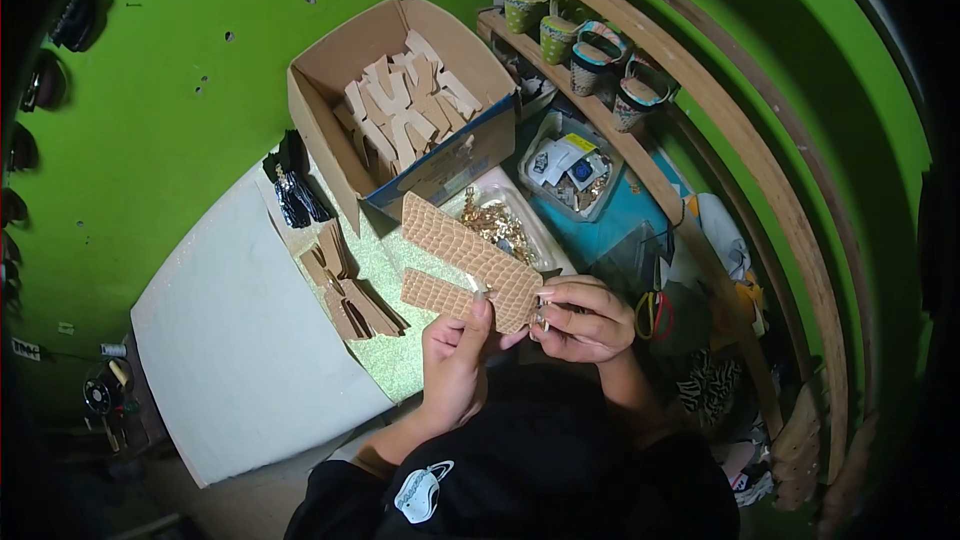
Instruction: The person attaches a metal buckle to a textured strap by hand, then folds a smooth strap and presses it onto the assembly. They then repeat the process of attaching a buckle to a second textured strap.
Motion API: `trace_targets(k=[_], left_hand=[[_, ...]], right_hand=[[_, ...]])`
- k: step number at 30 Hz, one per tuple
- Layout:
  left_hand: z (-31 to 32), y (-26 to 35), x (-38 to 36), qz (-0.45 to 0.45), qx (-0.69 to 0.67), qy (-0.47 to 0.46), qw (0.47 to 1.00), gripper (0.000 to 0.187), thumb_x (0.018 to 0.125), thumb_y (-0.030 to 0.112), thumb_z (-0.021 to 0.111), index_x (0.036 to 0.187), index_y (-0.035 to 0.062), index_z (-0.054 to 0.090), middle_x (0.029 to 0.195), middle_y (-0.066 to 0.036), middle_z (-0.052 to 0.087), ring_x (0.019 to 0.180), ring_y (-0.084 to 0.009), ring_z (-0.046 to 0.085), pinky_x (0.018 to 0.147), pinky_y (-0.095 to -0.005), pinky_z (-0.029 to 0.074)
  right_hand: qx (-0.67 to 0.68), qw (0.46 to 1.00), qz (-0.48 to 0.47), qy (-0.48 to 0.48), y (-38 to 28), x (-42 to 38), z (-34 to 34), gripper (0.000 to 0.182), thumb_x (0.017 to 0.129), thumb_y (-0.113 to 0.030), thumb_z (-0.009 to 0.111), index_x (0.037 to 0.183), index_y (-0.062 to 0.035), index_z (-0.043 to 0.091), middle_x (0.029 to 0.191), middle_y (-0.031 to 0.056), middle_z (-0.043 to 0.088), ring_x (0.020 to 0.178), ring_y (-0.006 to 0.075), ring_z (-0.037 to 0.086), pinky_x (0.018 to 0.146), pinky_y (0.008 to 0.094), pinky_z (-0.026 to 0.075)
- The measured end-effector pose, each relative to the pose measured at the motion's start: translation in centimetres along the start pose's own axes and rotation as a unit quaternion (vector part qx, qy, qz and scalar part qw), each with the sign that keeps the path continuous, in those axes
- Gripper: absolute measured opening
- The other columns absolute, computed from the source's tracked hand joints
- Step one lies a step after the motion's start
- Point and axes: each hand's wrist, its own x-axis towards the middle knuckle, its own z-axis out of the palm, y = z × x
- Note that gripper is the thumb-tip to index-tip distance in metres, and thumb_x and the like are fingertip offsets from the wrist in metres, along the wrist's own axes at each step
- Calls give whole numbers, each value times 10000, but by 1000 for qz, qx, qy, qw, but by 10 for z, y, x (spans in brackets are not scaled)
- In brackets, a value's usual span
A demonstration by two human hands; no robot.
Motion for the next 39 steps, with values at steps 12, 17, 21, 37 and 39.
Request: trace_targets(k=[12,17,21,37,39], left_hand=[[8,7,-3,94,99,-58,989,221,867,137,494,940,-56,571,786,-14,561,691,-34,488,631,-183,416],[7,6,-5,94,88,-68,989,211,861,122,503,942,-62,570,786,-17,565,687,-27,484,628,-170,401],[10,6,-7,109,76,-58,989,211,861,123,503,946,-58,571,823,-41,583,723,-48,509,648,-174,401],[1,2,0,118,135,-30,983,221,869,163,496,907,-40,574,736,2,530,658,-38,441,592,-178,355],[2,2,0,110,124,-33,986,217,868,164,497,890,-38,574,726,5,525,652,-36,433,588,-177,349]], right_hand=[[-11,998,-5,54,-11,11,-1,253,618,-3,655,847,-16,549,913,124,571,763,259,596,638,312,516],[-72,995,-58,22,-11,12,-3,201,676,-47,621,842,-15,511,909,156,541,737,263,586,620,324,521],[-57,996,-64,32,-8,9,0,202,675,-47,623,840,-19,511,914,158,539,742,262,585,621,321,520],[-59,998,9,-4,-13,1,-1,258,626,4,693,846,-10,558,952,163,544,815,272,594,670,300,519],[-61,998,1,-4,-11,3,1,253,627,6,688,844,-7,559,948,160,546,809,275,594,661,298,520]])
